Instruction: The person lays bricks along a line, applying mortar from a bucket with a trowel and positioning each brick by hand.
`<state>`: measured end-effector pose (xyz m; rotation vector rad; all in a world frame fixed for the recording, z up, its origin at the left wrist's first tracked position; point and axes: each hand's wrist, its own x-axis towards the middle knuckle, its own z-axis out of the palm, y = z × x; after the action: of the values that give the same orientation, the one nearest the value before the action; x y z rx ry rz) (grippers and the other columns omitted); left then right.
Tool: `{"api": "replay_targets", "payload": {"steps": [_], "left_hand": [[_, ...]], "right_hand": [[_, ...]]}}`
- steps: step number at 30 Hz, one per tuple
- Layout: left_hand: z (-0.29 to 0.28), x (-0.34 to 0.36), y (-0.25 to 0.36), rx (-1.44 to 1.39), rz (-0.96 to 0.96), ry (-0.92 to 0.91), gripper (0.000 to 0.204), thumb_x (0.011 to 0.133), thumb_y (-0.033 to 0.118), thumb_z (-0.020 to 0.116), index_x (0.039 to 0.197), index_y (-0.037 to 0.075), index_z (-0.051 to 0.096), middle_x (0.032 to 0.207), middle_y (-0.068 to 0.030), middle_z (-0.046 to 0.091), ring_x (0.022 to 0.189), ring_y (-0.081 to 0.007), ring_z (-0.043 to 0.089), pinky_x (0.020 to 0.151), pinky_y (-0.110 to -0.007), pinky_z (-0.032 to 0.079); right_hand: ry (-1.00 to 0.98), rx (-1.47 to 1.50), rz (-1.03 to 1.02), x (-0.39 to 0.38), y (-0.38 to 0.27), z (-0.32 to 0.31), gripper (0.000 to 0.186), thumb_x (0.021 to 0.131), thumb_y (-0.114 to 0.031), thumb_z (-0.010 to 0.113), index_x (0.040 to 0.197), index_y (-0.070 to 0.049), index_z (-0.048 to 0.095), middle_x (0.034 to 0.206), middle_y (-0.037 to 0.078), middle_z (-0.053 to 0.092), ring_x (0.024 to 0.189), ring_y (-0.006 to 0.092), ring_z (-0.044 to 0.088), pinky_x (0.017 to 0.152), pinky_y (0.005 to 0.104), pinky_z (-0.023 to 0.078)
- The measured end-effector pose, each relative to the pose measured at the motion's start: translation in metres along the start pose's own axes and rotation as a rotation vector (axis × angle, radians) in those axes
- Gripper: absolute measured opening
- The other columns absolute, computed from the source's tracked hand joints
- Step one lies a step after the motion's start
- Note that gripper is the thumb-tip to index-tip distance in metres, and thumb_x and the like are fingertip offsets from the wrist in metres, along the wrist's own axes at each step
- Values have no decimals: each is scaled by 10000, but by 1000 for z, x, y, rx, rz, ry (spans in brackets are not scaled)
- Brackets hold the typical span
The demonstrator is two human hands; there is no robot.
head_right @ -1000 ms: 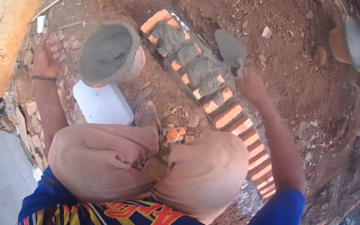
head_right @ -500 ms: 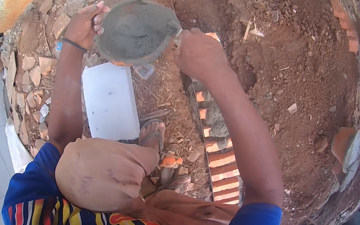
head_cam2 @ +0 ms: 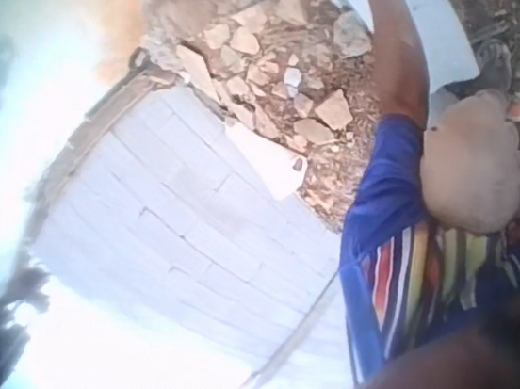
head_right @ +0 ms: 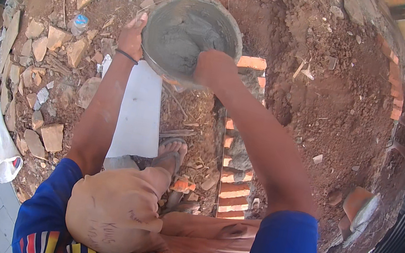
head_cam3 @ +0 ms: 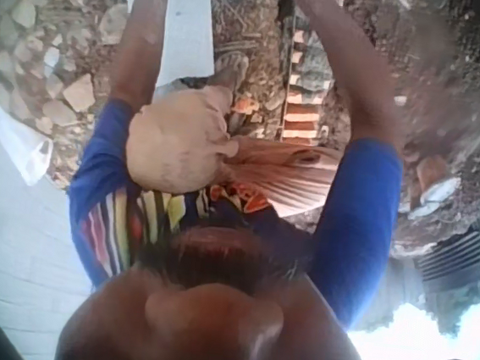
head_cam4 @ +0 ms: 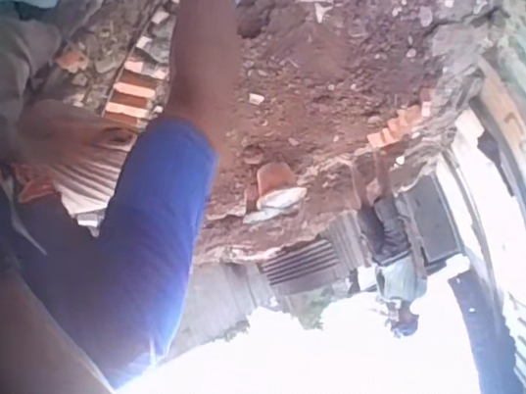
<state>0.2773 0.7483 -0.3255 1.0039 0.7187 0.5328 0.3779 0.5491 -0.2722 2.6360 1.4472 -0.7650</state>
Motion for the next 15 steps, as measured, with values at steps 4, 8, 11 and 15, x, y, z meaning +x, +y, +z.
{"api": "replay_targets", "payload": {"steps": [4, 8, 11, 15], "left_hand": [[19, -18, 10, 319, 227, 60, 436, 958, 238, 557, 1270, -66, 531, 1215, -112, 603, 1101, -160, 547, 968, -278, 404], [46, -25, 12, 447, 209, 51, 424, 969, 230, 531, 1266, -71, 528, 1202, -130, 615, 1107, -168, 547, 974, -276, 392], [38, -9, 3, 385, 212, 84, 418, 967, 231, 537, 1266, -61, 535, 1178, -124, 624, 1062, -167, 563, 944, -277, 409], [15, 8, -4, 318, 115, 46, 410, 958, 242, 557, 1248, -48, 553, 1138, -116, 626, 1010, -166, 570, 920, -299, 446]], "right_hand": [[-246, 569, 207, -5, -14, -18, 289, 806, -211, 556, 849, 54, 662, 759, 206, 664, 657, 306, 667, 627, 401, 540], [-302, 848, 163, -23, 8, -4, 314, 829, -250, 559, 863, 52, 638, 717, 148, 635, 555, 235, 618, 496, 372, 503], [-272, 1139, 206, -39, 32, 6, 330, 833, -285, 594, 908, 34, 631, 712, 106, 609, 540, 181, 592, 439, 324, 479], [-297, 1445, 130, -56, 57, 17, 275, 851, -236, 586, 985, -1, 637, 735, 51, 612, 530, 117, 570, 442, 256, 469]]}}
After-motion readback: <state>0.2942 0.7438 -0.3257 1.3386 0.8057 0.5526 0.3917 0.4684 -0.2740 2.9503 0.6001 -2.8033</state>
